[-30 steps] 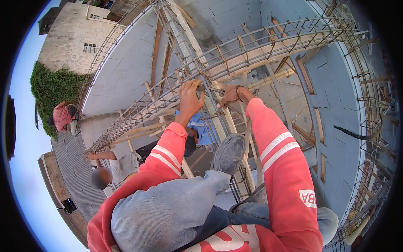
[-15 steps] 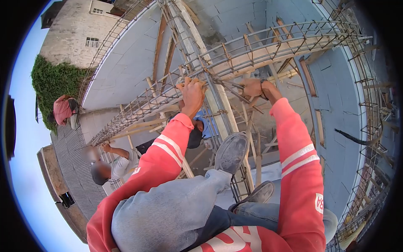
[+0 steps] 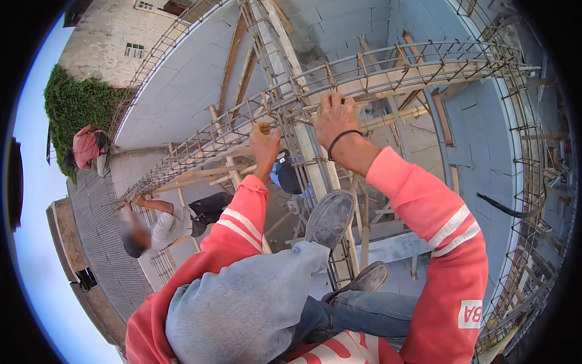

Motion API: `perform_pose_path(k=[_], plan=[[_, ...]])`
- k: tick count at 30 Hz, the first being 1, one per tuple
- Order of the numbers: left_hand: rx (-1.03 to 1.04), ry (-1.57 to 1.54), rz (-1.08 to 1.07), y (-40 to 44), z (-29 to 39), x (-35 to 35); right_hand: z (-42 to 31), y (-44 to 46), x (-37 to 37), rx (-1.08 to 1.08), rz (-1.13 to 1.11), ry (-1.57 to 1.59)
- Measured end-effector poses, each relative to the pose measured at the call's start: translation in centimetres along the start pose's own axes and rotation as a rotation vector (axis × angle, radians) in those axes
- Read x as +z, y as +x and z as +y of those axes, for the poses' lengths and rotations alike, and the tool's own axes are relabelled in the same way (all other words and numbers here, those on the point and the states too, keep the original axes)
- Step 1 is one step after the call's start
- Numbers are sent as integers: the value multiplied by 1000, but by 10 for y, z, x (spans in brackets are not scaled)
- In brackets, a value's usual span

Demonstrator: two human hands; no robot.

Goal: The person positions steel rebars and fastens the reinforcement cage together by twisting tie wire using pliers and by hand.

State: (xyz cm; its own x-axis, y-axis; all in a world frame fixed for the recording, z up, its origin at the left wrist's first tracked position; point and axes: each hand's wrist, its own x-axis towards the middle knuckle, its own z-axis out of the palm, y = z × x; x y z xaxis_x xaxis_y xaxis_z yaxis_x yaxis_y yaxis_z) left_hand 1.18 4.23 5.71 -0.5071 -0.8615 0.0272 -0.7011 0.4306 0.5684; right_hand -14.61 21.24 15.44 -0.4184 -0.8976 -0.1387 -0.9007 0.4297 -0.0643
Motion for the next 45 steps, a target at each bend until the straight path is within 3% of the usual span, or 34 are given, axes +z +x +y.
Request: perform_pose_path(k=[2, 4, 8, 11, 12, 14, 17, 21, 24, 27, 29, 39, 41, 45], plan=[[-111, -22, -14, -1, -12, 8, -17, 15, 7, -18, -27, -213], [-198, -275, -89, 5, -17, 19, -33, 22, 11, -22, -41, -320], [-204, -273, -284, 9, -21, 35, -53, 34, 17, -35, -49, -522], [-753, -1227, -209, 5, -33, 48, -56, 42, 15, 14, -135, -458], [-761, -1232, -206, 5, -38, 48, -54, 43, 10, 7, -140, -463], [-934, -1488, -363, 8, -46, 45, -43, 48, -6, 83, -390, -199], [-833, -1523, -375, 18, -28, 43, -30, 53, -8, 117, -481, -36], [-923, -1552, -332, 34, -41, 65, -28, 63, -17, 132, -519, -68], [-968, -1575, -461, 41, -48, 58, -32, 73, -22, 211, -544, -37], [-998, -1422, -519, 50, -45, 53, -34, 89, -29, 120, -616, -15], [-975, -1365, -607, 53, -48, 52, -39, 102, -27, 130, -782, -9], [-1051, -1425, -599, 53, -56, 63, -76, 124, -24, 195, -723, -205], [-1104, -1457, -483, 49, -46, 62, -80, 132, -16, 187, -730, -236], [-1084, -1450, -482, 54, -56, 73, -70, 129, -14, 217, -687, -240]])
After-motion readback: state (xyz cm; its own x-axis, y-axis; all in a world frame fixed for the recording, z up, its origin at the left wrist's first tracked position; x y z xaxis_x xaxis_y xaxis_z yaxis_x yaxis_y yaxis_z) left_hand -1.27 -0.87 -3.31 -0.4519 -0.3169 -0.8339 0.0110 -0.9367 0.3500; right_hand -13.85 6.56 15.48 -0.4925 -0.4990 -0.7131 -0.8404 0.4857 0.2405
